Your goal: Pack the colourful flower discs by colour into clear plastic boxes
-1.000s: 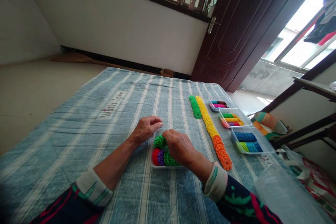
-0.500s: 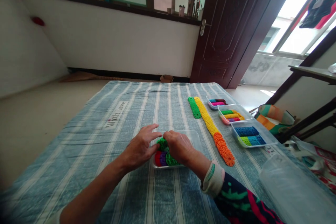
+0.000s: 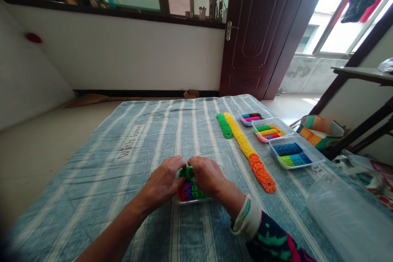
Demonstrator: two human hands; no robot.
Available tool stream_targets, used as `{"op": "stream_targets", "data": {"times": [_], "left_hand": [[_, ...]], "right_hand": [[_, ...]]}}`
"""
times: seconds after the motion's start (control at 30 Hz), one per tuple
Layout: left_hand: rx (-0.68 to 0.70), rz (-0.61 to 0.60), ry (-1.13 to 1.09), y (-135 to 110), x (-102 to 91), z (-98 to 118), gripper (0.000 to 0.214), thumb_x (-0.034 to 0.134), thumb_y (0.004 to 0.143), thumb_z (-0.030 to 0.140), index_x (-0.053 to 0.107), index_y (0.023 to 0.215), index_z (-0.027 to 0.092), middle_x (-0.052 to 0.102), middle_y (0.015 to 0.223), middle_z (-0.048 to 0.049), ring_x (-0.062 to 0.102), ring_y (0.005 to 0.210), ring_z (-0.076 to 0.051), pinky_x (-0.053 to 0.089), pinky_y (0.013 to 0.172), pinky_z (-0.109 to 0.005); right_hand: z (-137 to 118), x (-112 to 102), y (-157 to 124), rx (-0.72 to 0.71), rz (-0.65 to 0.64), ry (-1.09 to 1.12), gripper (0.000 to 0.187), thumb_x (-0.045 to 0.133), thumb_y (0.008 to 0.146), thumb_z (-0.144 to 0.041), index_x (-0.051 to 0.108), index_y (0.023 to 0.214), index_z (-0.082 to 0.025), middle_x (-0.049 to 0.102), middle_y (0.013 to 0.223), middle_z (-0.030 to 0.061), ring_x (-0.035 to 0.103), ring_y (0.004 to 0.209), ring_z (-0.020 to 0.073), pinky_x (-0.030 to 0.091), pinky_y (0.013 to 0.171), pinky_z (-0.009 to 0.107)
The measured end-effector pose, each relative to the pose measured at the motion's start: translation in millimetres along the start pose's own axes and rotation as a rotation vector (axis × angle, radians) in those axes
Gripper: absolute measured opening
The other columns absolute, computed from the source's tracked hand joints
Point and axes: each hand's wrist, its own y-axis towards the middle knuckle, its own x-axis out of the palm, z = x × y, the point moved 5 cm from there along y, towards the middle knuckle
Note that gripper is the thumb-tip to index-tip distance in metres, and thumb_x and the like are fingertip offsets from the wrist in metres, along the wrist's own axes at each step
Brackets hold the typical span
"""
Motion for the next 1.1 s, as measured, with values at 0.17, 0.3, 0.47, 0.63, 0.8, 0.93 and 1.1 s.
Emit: {"op": "stream_targets", "data": {"times": [0.17,0.3,0.47,0.63,0.8,0.93,1.1], "left_hand": [[0.035,-0.017,-0.151,2,2.2,-3,0.017,0.051,0.070,0.014,0.060,0.082,0.022,0.065,0.089,-0.0041,0.060,0.091,-0.022,0.046,0.083,-0.032],[0.028,-0.059,-0.283,3,-0.4,-3,0.019,0.057,0.067,0.019,0.061,0.085,0.021,0.065,0.091,-0.0038,0.061,0.091,-0.023,0.046,0.083,-0.033],[0.067,-0.055,-0.351,6,-0.3,0,0.021,0.059,0.065,0.019,0.064,0.085,0.021,0.065,0.091,-0.0041,0.060,0.095,-0.025,0.045,0.087,-0.035],[0.064,-0.016,-0.368,8,3.6,-2,0.020,0.058,0.067,0.020,0.069,0.083,0.022,0.067,0.093,-0.0033,0.059,0.100,-0.025,0.044,0.091,-0.036],[0.062,-0.020,-0.447,10,6.5,-5,0.023,0.059,0.068,0.023,0.072,0.087,0.025,0.070,0.095,-0.0025,0.060,0.102,-0.026,0.046,0.089,-0.036],[0.080,-0.012,-0.496,14,8.2,-8,0.025,0.060,0.068,0.026,0.073,0.088,0.025,0.071,0.098,-0.0032,0.060,0.103,-0.028,0.046,0.091,-0.038],[0.105,-0.049,-0.489,14,6.7,-6,0.022,0.057,0.071,0.031,0.072,0.086,0.023,0.069,0.093,-0.0032,0.061,0.097,-0.026,0.046,0.090,-0.037]], "right_hand": [[-5,-4,-2,0.015,-0.021,-0.056,0.014,0.049,0.081,-0.009,0.060,0.085,-0.018,0.067,0.085,0.0042,0.058,0.079,0.0168,0.031,0.064,0.027],[-8,-7,-3,0.031,-0.057,-0.117,0.017,0.048,0.084,-0.014,0.062,0.092,-0.019,0.068,0.088,0.0054,0.060,0.078,0.0183,0.029,0.060,0.028],[-8,-4,-2,0.036,-0.068,-0.131,0.022,0.047,0.085,-0.014,0.063,0.100,-0.018,0.069,0.094,0.0068,0.061,0.083,0.0196,0.032,0.062,0.028],[-7,-3,-2,0.060,-0.072,-0.128,0.023,0.046,0.087,-0.015,0.064,0.101,-0.017,0.069,0.093,0.0076,0.062,0.084,0.0200,0.033,0.063,0.028],[-10,-7,0,0.041,-0.059,-0.134,0.023,0.046,0.087,-0.016,0.065,0.101,-0.017,0.070,0.094,0.0081,0.063,0.084,0.0210,0.035,0.063,0.029],[-10,-6,3,0.020,-0.064,-0.138,0.022,0.048,0.086,-0.016,0.065,0.101,-0.017,0.070,0.095,0.0078,0.064,0.084,0.0213,0.037,0.064,0.029],[-13,-6,1,-0.023,-0.062,-0.141,0.020,0.050,0.087,-0.017,0.065,0.100,-0.018,0.071,0.094,0.0073,0.065,0.081,0.0204,0.038,0.064,0.028]]}}
